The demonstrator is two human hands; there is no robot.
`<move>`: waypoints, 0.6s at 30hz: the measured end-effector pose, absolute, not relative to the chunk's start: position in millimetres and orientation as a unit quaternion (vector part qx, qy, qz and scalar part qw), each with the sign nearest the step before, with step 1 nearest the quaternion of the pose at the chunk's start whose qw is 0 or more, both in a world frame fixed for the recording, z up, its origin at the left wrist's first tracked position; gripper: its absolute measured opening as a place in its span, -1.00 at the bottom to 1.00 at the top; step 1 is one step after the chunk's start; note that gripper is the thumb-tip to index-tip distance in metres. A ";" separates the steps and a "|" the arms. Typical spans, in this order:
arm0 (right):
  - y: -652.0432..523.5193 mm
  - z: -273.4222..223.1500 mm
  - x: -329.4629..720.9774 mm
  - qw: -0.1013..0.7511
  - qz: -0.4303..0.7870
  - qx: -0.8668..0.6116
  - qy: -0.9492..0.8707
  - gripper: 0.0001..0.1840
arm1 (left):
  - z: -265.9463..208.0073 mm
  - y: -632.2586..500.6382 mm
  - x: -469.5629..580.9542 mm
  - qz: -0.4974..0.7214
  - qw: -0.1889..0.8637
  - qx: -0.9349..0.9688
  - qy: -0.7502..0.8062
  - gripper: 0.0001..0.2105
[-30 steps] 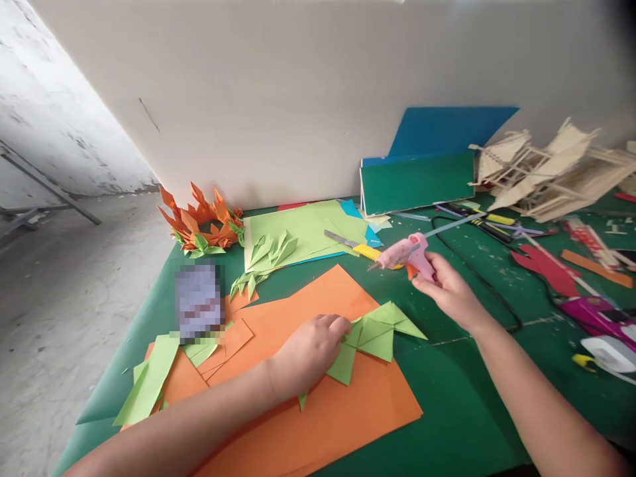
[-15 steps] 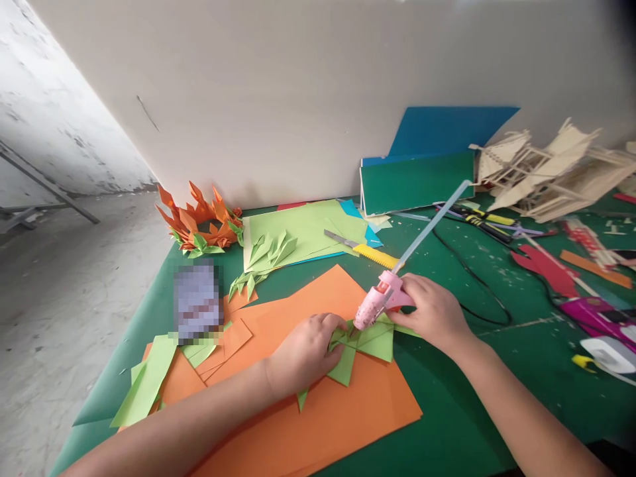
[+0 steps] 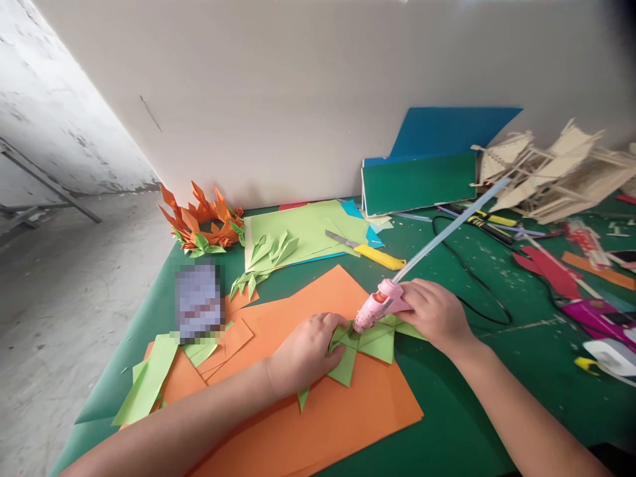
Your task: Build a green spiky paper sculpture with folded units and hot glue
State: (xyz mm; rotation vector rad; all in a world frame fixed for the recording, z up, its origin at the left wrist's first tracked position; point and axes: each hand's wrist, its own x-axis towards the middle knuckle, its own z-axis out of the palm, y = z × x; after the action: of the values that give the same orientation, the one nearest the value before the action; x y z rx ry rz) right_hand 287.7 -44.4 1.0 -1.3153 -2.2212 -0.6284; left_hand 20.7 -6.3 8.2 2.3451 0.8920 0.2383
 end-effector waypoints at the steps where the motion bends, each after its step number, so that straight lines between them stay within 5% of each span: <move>1: -44.2 1.1 287.9 0.243 -0.230 -0.476 -0.813 -0.95 | 8.6 -6.3 20.7 0.089 0.304 0.886 0.338 -0.72; 18: -48.4 9.0 292.5 0.253 -0.260 -0.477 -0.801 -0.87 | 3.4 -5.3 19.0 0.117 0.290 0.896 0.315 -0.70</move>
State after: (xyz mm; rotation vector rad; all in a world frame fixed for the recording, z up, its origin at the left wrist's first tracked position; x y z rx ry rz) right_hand 292.5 -48.4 9.0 -1.2960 -2.1776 -0.7076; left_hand 19.0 -5.3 3.4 2.3895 0.8404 0.3129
